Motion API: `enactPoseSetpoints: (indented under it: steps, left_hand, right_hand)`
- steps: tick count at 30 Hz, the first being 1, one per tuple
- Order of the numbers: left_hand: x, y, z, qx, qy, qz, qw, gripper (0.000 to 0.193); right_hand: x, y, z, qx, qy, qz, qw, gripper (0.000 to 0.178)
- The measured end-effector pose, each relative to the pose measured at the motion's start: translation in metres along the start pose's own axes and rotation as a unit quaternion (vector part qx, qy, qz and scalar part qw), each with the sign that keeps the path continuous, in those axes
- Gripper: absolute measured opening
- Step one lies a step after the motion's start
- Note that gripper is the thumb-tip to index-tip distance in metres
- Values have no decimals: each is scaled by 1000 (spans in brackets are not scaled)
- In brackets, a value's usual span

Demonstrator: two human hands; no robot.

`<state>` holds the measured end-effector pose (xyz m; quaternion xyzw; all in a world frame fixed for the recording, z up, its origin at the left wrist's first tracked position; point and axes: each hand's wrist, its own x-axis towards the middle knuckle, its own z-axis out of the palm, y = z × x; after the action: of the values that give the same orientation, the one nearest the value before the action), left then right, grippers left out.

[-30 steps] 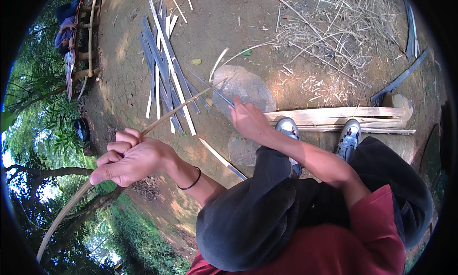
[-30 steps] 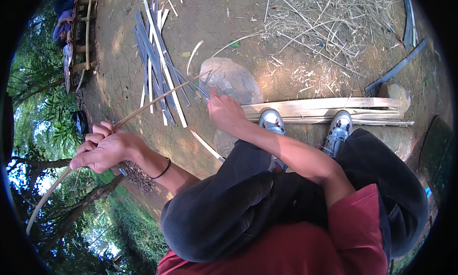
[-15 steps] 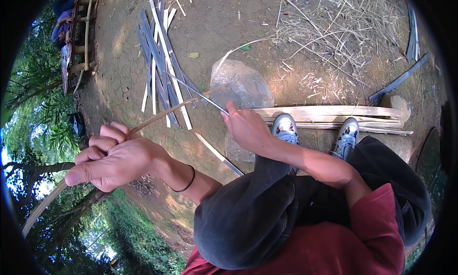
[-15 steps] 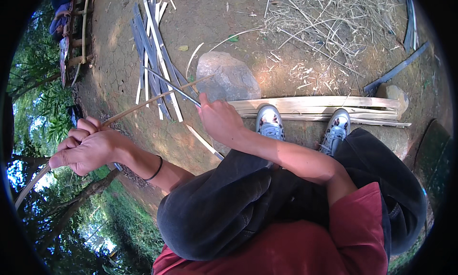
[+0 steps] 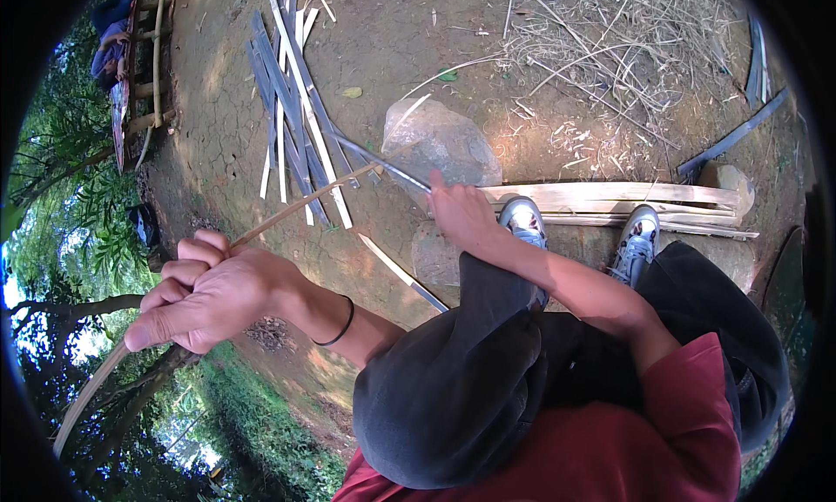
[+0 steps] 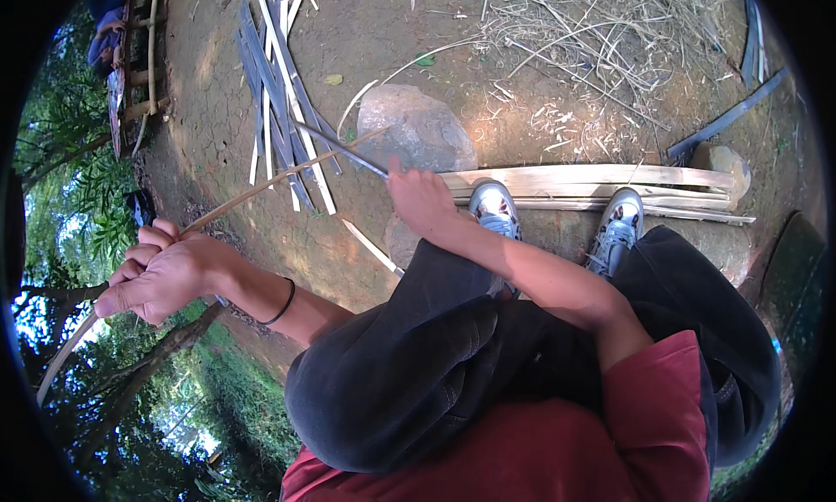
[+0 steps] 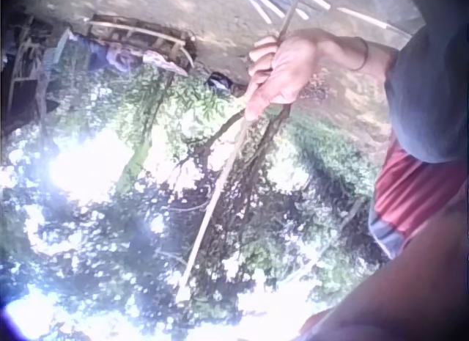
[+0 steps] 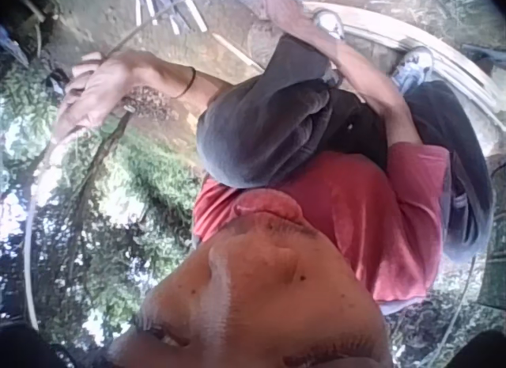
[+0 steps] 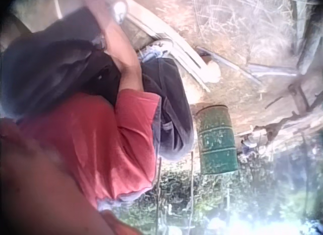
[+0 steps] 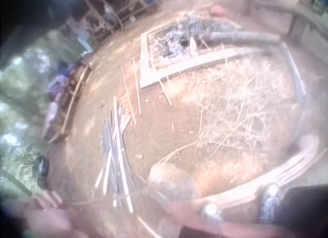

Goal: The person shaves a thin wooden strip with a machete.

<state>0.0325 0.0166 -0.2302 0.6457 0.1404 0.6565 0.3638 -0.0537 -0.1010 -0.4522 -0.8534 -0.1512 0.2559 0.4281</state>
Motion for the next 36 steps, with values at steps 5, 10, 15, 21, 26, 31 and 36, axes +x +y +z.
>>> enactPoseSetpoints:
  steps: [5, 10, 15, 21, 26, 31, 36]
  left_hand:
    - [-1, -2, 1, -27, -8, 3, 1000, 61]
    - [-3, 3, 2, -5, 0, -3, 1000, 58]
    - [4, 0, -1, -30, -4, -13, 999, 57]
    - [2, -2, 0, -30, -4, -16, 999, 57]
    - [3, -1, 3, -28, -37, -2, 999, 59]
    - [1, -2, 12, -33, -15, -19, 999, 59]
    - [4, -5, 8, -18, -20, -6, 1000, 59]
  right_hand:
    - [11, 8, 10, 58, 24, 57, 996, 33]
    - [8, 10, 27, 13, -10, 60, 998, 32]
    - [13, 18, 33, 25, 23, 103, 994, 28]
    - [5, 22, 47, 38, -12, 109, 993, 30]
    - [12, 34, 65, 72, 38, 158, 984, 30]
    - [18, 50, 78, 51, 19, 176, 983, 28]
    - [12, 33, 78, 83, 16, 195, 977, 29]
